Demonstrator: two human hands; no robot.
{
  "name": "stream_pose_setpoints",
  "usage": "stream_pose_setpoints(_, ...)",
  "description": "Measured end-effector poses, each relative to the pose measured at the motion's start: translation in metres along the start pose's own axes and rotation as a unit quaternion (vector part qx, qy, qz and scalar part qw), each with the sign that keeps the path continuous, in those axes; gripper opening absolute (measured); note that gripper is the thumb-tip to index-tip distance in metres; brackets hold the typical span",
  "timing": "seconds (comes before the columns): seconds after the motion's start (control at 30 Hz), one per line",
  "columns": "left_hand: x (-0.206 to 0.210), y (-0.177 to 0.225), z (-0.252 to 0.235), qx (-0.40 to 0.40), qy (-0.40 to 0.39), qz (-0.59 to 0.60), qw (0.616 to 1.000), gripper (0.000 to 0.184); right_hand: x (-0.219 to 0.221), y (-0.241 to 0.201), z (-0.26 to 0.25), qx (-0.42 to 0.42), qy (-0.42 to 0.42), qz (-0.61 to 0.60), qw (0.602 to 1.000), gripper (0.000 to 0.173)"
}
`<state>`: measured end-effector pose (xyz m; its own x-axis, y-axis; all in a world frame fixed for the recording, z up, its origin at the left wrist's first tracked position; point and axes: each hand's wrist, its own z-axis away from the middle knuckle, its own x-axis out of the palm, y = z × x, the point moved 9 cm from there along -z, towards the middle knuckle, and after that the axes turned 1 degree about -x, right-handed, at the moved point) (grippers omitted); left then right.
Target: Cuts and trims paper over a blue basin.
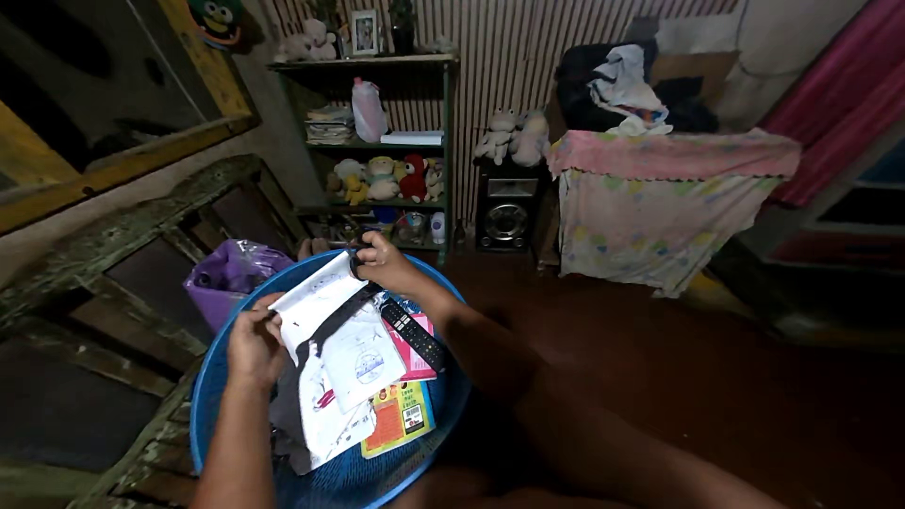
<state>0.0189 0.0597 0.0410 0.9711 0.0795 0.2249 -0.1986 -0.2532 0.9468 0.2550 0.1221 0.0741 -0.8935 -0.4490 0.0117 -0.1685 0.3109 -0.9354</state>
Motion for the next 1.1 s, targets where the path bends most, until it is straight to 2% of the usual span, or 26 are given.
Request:
stream_pose_setpoints(0.07, 0.004, 0.002, 0.002, -0.020, -0.022, -0.006, 1.000, 0.055, 0.009, -0.004, 0.002, -0.005, -0.041, 0.026, 0.999, 0.065)
stream_pose_setpoints(0.17, 0.016, -0.006, 0.007, -0.050, -0.102, -0.045, 0.993, 0.061, 0.027, -0.003, 0.002, -0.018, -0.095, 0.089, 0.991, 0.060)
stream_pose_setpoints(0.27, 0.022, -0.017, 0.008, -0.047, -0.163, -0.102, 0.980, 0.070, 0.036, -0.007, 0.006, -0.009, -0.108, 0.122, 0.987, 0.054)
stream_pose_setpoints(0.37, 0.027, -0.021, 0.011, -0.050, -0.172, -0.127, 0.975, 0.054, 0.035, -0.005, 0.006, -0.011, -0.103, 0.126, 0.987, 0.052)
stream_pose_setpoints(0.4, 0.028, -0.022, 0.012, -0.061, -0.167, -0.122, 0.976, 0.054, 0.034, -0.004, 0.006, -0.010, -0.105, 0.126, 0.986, 0.053)
stream_pose_setpoints(0.57, 0.038, -0.020, 0.022, -0.121, -0.162, -0.010, 0.979, 0.045, 0.036, -0.004, 0.007, -0.009, -0.120, 0.109, 0.987, 0.055)
stream_pose_setpoints(0.67, 0.040, -0.026, 0.029, -0.153, -0.185, -0.007, 0.971, 0.039, 0.040, -0.011, 0.008, -0.020, -0.134, 0.112, 0.985, 0.052)
stream_pose_setpoints(0.77, 0.042, -0.030, 0.027, -0.120, -0.246, -0.033, 0.961, 0.031, 0.042, -0.012, 0.009, -0.025, -0.142, 0.132, 0.981, 0.049)
stream_pose_setpoints(0.87, 0.045, -0.029, 0.024, -0.102, -0.266, -0.049, 0.957, 0.028, 0.042, -0.009, 0.009, -0.028, -0.142, 0.127, 0.981, 0.048)
stream_pose_setpoints(1.0, 0.039, -0.031, 0.018, -0.090, -0.225, -0.144, 0.960, 0.025, 0.034, -0.004, 0.005, -0.021, -0.113, 0.098, 0.988, 0.052)
stream_pose_setpoints(1.1, 0.030, -0.033, 0.011, -0.074, -0.175, -0.160, 0.969, 0.021, 0.024, -0.004, 0.002, 0.002, -0.075, 0.065, 0.995, 0.058)
